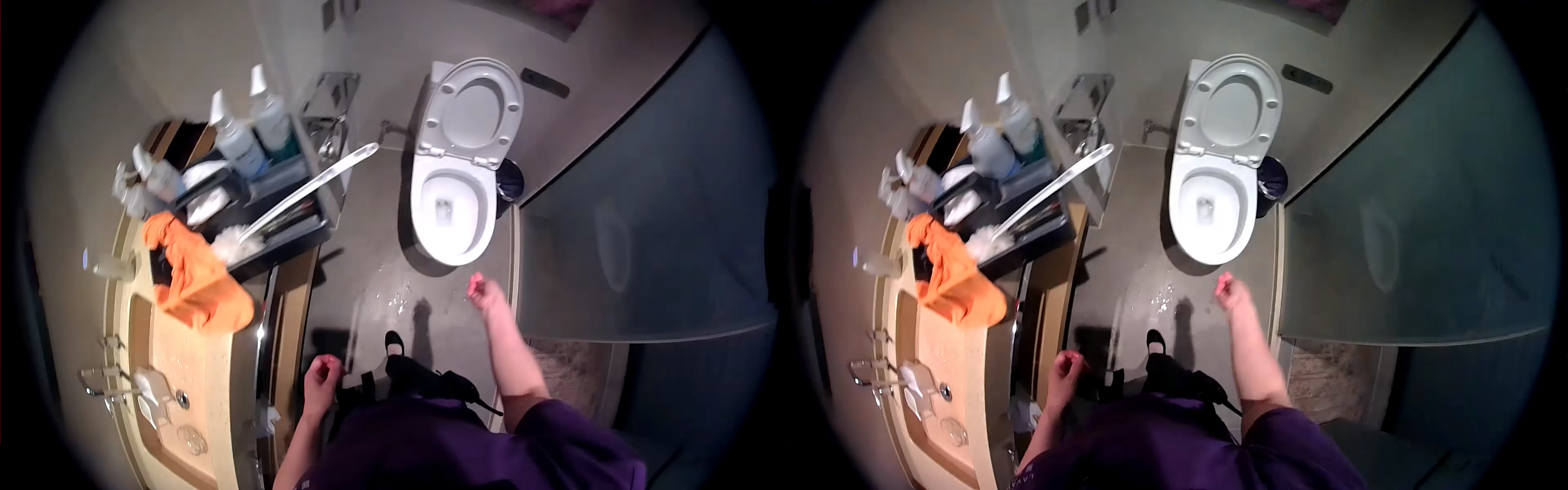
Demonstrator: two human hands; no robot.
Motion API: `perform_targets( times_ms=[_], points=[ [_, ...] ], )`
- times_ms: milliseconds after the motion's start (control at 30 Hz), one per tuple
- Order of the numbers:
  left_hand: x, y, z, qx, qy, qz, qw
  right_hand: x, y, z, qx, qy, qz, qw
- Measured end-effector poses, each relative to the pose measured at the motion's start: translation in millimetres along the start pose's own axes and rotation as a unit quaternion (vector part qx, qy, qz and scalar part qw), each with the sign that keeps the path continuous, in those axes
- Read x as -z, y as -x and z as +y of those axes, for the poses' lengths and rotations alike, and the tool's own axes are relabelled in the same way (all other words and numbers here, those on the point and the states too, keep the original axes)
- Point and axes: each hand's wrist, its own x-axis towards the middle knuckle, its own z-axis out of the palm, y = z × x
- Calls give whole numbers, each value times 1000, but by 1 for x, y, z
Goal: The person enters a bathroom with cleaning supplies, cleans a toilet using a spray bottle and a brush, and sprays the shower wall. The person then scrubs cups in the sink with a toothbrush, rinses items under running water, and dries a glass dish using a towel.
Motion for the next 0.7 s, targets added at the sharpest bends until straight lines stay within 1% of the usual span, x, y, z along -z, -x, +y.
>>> perform_targets(
  times_ms=[33,67,100,133,167,200,267,300,367,400,433,467,500,533,567,600,633,700],
  points=[
    [-6,-1,4,-19,10,-11,1000,-14,-18,-49,-62,-97,9,993],
    [-9,-1,4,-16,5,-13,1000,-41,-6,-99,7,15,-40,999],
    [-10,-1,2,-11,1,-10,1000,-65,-1,-155,134,40,-137,981],
    [-8,0,-2,0,-4,-9,1000,-86,1,-216,207,160,-185,947],
    [-5,2,-3,14,-12,-5,1000,-119,38,-246,243,233,-60,940],
    [-5,6,6,28,-7,-5,1000,-131,30,-286,292,405,18,866],
    [2,10,3,42,-8,7,999,-145,23,-329,346,478,8,808],
    [8,10,-1,47,-5,15,999,-149,16,-337,347,430,-71,830],
    [16,10,-10,22,-28,39,999,-159,74,-264,414,329,-165,833],
    [19,10,-11,11,-29,58,998,-145,64,-244,408,353,-228,811],
    [23,12,-7,1,-30,80,996,-133,71,-206,393,353,-206,824],
    [27,16,-2,6,-32,104,994,-106,46,-177,341,323,-254,846],
    [34,19,-4,7,-20,119,993,-74,34,-137,300,334,-245,860],
    [42,22,-9,-6,-12,132,991,-35,12,-100,269,415,-187,849],
    [51,28,-15,-20,-3,160,987,2,-4,-56,165,447,-121,871],
    [61,35,-19,-27,-29,189,981,51,-51,-27,36,523,-61,849],
    [72,43,-21,-28,-57,222,973,112,-125,15,-34,545,-34,837],
    [94,59,-15,-46,-65,295,952,94,-40,90,-115,585,-187,781]
  ],
)
